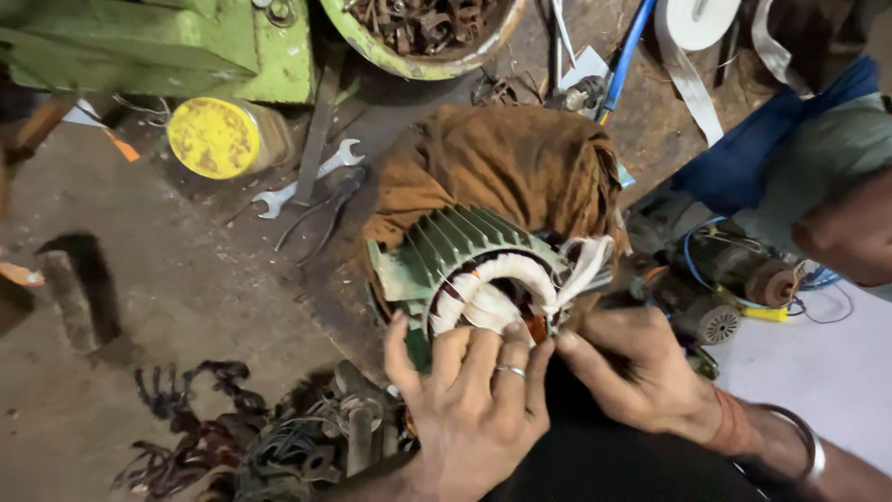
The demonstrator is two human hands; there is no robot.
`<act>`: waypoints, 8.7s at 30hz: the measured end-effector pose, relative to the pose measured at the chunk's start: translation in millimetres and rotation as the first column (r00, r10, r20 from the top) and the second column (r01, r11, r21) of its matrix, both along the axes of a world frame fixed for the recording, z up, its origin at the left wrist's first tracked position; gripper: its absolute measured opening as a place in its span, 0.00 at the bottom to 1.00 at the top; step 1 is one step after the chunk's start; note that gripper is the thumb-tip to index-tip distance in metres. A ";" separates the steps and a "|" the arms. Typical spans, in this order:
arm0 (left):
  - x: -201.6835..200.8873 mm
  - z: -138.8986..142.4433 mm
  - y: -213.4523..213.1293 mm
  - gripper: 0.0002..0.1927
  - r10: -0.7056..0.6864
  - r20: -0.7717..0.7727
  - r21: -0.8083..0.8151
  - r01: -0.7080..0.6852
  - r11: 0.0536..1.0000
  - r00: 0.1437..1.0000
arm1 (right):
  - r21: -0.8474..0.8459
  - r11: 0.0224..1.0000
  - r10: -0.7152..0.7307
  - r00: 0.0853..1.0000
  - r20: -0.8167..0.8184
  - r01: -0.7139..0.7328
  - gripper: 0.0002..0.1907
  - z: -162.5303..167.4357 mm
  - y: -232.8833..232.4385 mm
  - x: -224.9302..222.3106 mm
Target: The person inserts folded white insulating paper sleeves into the slots of an electric motor stator, pressing each one down by hand. They then tie cloth strips around the stator windings and continue fitting and pressing insulation pieces into the slots around the stator.
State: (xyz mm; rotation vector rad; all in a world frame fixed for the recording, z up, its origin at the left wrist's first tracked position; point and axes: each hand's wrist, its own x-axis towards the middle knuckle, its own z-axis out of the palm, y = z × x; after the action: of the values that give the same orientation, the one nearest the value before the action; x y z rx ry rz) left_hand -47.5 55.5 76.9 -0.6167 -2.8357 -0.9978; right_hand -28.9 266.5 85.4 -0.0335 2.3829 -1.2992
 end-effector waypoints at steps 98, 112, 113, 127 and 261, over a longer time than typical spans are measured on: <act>-52.6 -35.5 88.3 0.17 0.210 -0.367 0.051 -0.205 0.977 0.906 | -0.754 0.620 -0.062 0.944 -0.323 -0.217 0.17 -58.9 15.5 65.1; 39.0 -44.2 24.0 0.27 0.136 -0.492 -0.125 -0.224 0.967 0.860 | -0.393 0.884 0.096 0.921 -0.377 -0.253 0.15 -34.0 40.0 65.6; 34.3 -47.4 23.9 0.24 0.150 -0.490 -0.130 -0.242 0.962 0.859 | -0.323 0.900 0.141 0.897 -0.419 -0.293 0.14 -26.9 37.8 62.9; 0.8 -38.9 -33.8 0.24 -0.112 -0.230 0.017 0.120 0.993 0.967 | -0.334 0.888 0.223 0.931 -0.289 -0.316 0.11 -27.6 12.0 68.6; 28.2 -34.1 -15.8 0.19 -0.098 -0.294 0.494 0.239 0.836 0.951 | -0.587 0.808 -0.132 0.986 -0.098 0.050 0.08 -32.6 7.4 91.0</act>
State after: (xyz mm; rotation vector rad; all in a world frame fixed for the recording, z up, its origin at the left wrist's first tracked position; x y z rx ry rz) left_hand -19.3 39.7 42.8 -0.8610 -2.1640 -1.5183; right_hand 62.1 273.9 52.9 -0.1945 2.0053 -2.0947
